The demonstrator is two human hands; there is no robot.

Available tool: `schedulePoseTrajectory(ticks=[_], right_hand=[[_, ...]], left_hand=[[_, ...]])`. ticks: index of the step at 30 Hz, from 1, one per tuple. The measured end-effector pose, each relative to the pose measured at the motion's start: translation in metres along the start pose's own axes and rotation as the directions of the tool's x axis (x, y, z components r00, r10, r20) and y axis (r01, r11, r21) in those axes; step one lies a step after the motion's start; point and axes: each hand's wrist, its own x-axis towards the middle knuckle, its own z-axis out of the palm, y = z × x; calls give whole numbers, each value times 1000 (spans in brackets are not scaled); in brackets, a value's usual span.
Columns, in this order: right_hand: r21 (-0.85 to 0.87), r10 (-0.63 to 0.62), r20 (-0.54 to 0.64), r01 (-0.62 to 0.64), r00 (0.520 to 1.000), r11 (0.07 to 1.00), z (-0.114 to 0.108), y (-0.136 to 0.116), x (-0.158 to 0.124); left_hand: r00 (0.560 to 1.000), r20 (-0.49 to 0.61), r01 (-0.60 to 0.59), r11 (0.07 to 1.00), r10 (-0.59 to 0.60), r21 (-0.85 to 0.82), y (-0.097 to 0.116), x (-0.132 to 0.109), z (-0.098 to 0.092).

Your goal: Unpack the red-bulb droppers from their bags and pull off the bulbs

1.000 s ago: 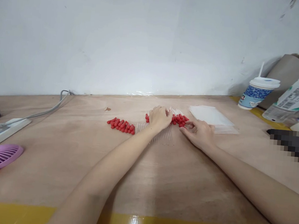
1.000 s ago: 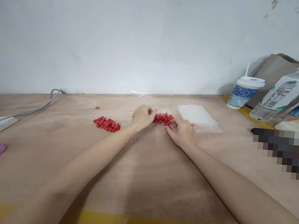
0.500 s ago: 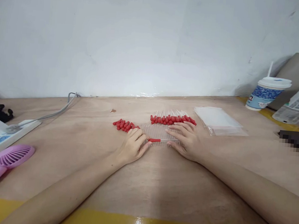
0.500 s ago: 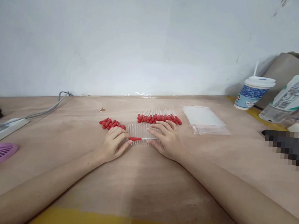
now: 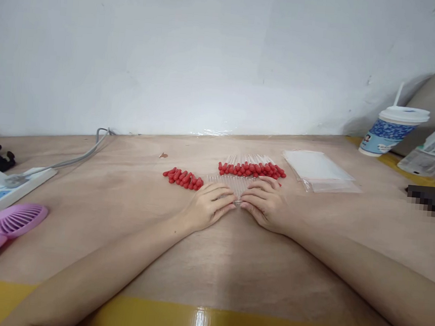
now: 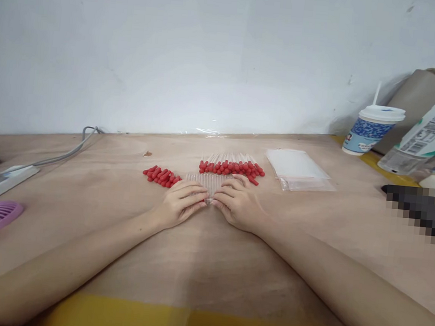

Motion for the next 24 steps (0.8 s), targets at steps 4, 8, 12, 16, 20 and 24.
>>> schedulePoseTrajectory(ticks=[4, 8, 12, 16, 20, 24], right_hand=[[-4, -16, 23, 16, 1000, 1000, -1, -1, 1], [18, -38, 15, 38, 999, 999, 1, -2, 1], [73, -109, -9, 109, 994, 991, 2, -4, 3], [95, -136, -6, 136, 991, 986, -1, -6, 4], [114, -143, 10, 141, 990, 984, -1, -5, 2], [156, -159, 29, 152, 987, 976, 1, -5, -1]], left_hand=[[998, -49, -45, 999, 45, -13, 1, 2, 4], [998, -30, -50, 999, 51, 15, 3, 3, 3], [994, -22, -103, 992, 105, 71, 3, 3, 1], [991, -6, -133, 986, 134, 102, 3, 2, 0], [991, 9, -131, 988, 130, 84, 4, 0, -1], [993, 7, -121, 991, 121, 55, 5, -1, -2]])
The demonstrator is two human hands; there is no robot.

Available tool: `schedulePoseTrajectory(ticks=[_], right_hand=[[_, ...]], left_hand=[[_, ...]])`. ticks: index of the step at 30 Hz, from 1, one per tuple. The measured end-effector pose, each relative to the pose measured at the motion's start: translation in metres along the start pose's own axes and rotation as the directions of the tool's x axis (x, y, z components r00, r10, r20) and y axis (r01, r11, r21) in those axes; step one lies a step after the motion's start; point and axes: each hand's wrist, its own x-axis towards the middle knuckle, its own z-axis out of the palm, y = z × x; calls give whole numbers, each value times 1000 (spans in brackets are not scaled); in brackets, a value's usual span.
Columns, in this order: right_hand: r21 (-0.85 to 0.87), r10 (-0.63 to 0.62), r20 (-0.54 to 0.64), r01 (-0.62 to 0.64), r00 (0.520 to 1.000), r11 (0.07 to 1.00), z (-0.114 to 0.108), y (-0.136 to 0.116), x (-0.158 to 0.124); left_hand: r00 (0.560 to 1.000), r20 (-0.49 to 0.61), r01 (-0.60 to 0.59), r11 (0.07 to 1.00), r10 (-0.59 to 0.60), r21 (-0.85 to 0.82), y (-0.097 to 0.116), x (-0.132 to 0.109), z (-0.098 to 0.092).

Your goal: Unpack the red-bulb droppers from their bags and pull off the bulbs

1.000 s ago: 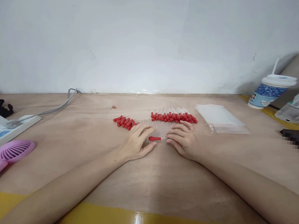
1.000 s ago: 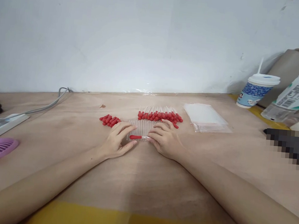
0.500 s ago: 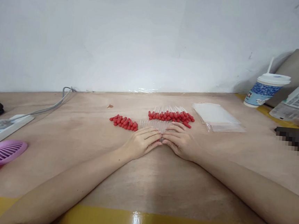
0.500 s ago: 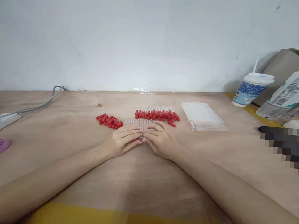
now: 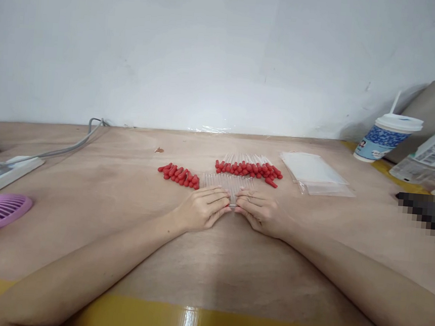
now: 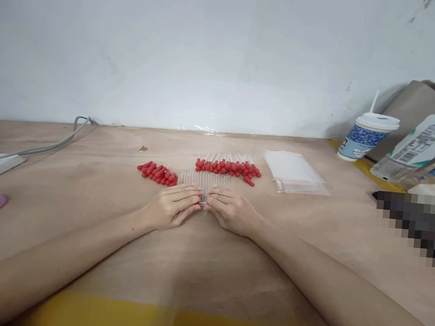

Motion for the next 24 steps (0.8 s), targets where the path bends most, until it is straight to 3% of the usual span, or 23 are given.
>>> schedulePoseTrajectory(ticks=[13, 24], right_hand=[[-35, -40, 6, 40, 999, 999, -1, -2, 0], [-107, -123, -29, 119, 992, 987, -3, 0, -4]], left_hand=[[992, 87, 102, 984, -91, -145, 0, -4, -5], [988, 104, 127, 980, -112, -155, 0, -8, -8]])
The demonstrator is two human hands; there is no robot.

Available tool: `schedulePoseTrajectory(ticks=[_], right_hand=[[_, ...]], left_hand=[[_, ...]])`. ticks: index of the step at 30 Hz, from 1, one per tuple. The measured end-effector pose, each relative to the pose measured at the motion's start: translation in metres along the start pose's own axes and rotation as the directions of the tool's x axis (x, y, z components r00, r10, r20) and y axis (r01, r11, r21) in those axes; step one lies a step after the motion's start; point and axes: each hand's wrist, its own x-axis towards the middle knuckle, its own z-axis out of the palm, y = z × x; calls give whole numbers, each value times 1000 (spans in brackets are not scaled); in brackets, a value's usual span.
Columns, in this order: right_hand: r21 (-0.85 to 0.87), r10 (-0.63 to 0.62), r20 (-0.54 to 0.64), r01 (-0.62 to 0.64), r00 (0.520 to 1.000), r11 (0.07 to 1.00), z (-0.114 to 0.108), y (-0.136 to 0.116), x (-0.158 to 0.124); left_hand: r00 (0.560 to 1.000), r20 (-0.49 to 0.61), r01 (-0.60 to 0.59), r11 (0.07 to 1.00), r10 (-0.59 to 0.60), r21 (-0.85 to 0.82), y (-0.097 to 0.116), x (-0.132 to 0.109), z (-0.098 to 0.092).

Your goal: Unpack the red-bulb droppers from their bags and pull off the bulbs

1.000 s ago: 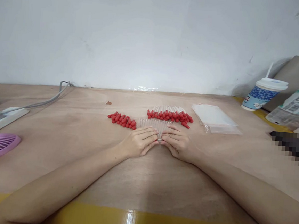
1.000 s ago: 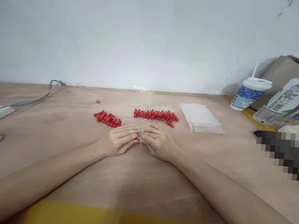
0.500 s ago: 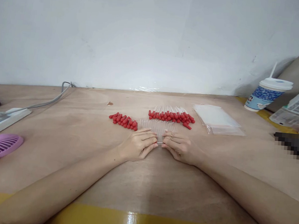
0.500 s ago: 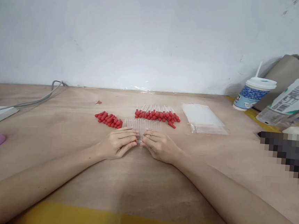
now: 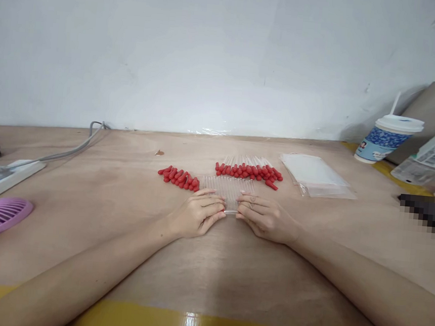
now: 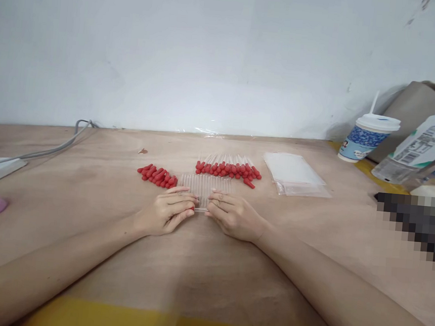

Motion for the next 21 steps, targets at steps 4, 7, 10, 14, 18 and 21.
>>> schedulePoseTrajectory(ticks=[4, 7, 10, 14, 18, 21], right_hand=[[-35, -22, -3, 22, 1000, 999, -1, 0, -2], [-62, -26, -6, 26, 1000, 998, -2, 0, -3], [-74, -33, -10, 33, 999, 997, -5, -1, -2], [-81, -36, -26, 34, 999, 996, -7, -1, -3], [-81, -34, -49, 30, 998, 996, -7, -2, -5], [-74, -45, -50, 41, 998, 996, -8, -2, -7]], left_hand=[[1000, -18, -16, 1000, 16, 18, 1, -1, 0], [1000, -6, -12, 1000, 12, 17, 1, -1, -1], [1000, -6, -11, 1000, 11, 8, 0, -1, -1], [1000, -21, -20, 1000, 21, 6, -1, -1, 0], [998, -38, -45, 998, 46, 37, 2, 0, 0], [997, -46, -65, 996, 67, 56, 3, -1, 0]])
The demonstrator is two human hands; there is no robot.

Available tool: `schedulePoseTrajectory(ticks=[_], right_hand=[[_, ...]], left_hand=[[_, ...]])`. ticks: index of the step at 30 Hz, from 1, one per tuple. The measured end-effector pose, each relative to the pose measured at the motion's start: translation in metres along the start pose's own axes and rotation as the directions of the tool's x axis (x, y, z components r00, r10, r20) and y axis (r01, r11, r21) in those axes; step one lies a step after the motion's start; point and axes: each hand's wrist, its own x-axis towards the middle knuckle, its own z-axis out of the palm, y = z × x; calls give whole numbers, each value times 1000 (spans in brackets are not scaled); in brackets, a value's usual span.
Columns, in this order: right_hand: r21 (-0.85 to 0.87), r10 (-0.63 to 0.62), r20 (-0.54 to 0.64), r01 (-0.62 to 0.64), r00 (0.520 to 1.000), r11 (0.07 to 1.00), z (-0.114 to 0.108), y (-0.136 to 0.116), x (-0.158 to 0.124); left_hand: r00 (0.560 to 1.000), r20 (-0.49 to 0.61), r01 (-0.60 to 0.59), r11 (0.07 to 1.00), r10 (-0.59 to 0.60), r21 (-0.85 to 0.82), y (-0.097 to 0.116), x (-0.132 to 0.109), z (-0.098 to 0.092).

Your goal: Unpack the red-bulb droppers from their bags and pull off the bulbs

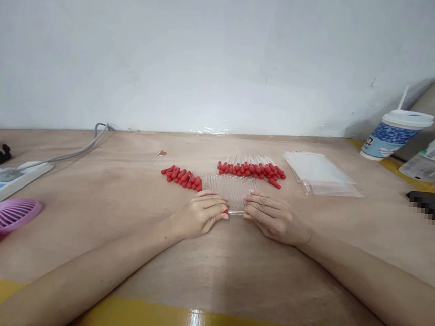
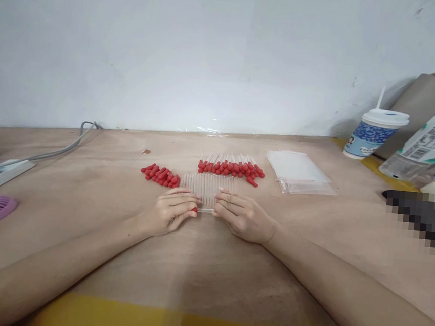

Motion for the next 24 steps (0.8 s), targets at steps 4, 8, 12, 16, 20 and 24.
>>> schedulePoseTrajectory(ticks=[4, 8, 12, 16, 20, 24], right_hand=[[5, 50, -12, -50, 999, 999, -6, 7, -7], [-110, 321, -35, -322, 947, 940, -11, 18, -12], [-321, 544, -55, -530, 837, 785, -9, 24, -16], [-336, 627, -30, -598, 779, 727, -4, 25, -20], [-333, 665, -4, -628, 747, 703, -1, 24, -19], [-337, 659, -16, -625, 752, 705, 2, 21, -16]], left_hand=[[998, -58, 28, 999, -27, 16, -8, -6, -5], [975, -178, 157, 982, -137, 107, -21, -13, -12], [900, -276, 382, 916, -337, 127, -36, -15, -21], [681, -394, 695, 714, -617, 83, -64, -20, -38], [457, -443, 850, 526, -771, -39, -94, -31, -52], [407, -401, 858, 494, -821, -142, -109, -42, -52]])
